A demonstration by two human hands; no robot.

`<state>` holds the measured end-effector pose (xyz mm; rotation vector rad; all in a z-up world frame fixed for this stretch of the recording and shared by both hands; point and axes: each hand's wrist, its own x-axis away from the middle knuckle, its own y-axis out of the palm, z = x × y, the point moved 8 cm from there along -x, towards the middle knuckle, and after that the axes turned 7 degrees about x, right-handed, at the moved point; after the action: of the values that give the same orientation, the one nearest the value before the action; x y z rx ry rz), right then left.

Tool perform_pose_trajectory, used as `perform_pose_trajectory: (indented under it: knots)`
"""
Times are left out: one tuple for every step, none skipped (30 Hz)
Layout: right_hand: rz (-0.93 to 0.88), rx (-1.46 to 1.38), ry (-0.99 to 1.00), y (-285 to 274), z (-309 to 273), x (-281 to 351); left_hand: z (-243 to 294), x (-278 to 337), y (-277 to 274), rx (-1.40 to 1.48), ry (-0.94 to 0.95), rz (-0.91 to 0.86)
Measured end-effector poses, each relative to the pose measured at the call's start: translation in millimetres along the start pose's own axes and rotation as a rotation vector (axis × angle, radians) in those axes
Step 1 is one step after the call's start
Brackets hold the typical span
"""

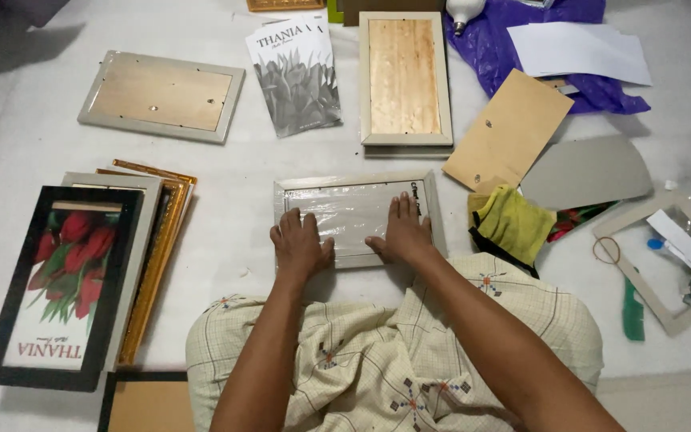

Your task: Cleaning the glass of a picture frame and assembling it with a backing board.

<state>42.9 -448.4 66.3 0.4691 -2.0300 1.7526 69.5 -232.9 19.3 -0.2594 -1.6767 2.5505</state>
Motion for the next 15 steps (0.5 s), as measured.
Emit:
perform_pose_trajectory:
  knots:
    - [-0.005,-0.008,0.002,0.5,0.9,-1.1,-1.7,-0.7,2.2,-0.002,-0.009,-0.004]
    - [-0.005,-0.007,0.003,-3.6,0.8,2.4,-0.4,-1.9,-0.1,0.000,-0.009,-0.004]
    - [0.007,0.004,-0.008,-8.7,-0.5,6.0,-0.9,-2.9,0.2,0.017,-0.031,-0.039]
    - [0.018,0.016,-0.020,-13.4,-2.3,9.6,-1.8,-3.4,0.5,0.033,-0.053,-0.073]
    - [0.017,0.017,-0.020,-13.1,0.1,6.1,0.0,-2.9,-3.0,0.035,-0.054,-0.074]
    - [0.096,0.001,-0.014,-19.2,3.1,2.9,1.7,-2.4,-5.6,0.040,-0.058,-0.085]
    - [0.174,-0.016,-0.009,-25.3,6.1,0.3,3.5,-1.9,-8.3,0.045,-0.062,-0.095]
    - [0.174,-0.014,-0.008,-22.1,15.3,-7.6,4.2,-2.1,-9.5,0.047,-0.063,-0.095]
    - [0.272,-0.124,0.037,-26.4,29.2,-13.7,4.2,-2.0,-8.8,0.059,-0.074,-0.118]
    - [0.370,-0.236,0.081,-29.9,43.1,-19.1,3.5,-2.0,-8.6,0.070,-0.085,-0.141]
    - [0.371,-0.235,0.081,-22.6,56.1,-33.1,3.5,-2.1,-9.2,0.071,-0.085,-0.140]
    - [0.414,-0.453,0.178,-14.9,80.0,-45.0,2.9,-2.0,-9.1,0.083,-0.093,-0.149]
    - [0.454,-0.671,0.277,-4.7,103.5,-56.3,2.5,-1.9,-9.0,0.096,-0.101,-0.157]
    - [0.454,-0.671,0.275,-13.1,102.0,-47.9,1.5,-2.8,-7.8,0.096,-0.102,-0.156]
    - [0.487,-0.870,0.328,-18.2,107.0,-37.5,0.6,-3.6,-6.1,0.088,-0.102,-0.160]
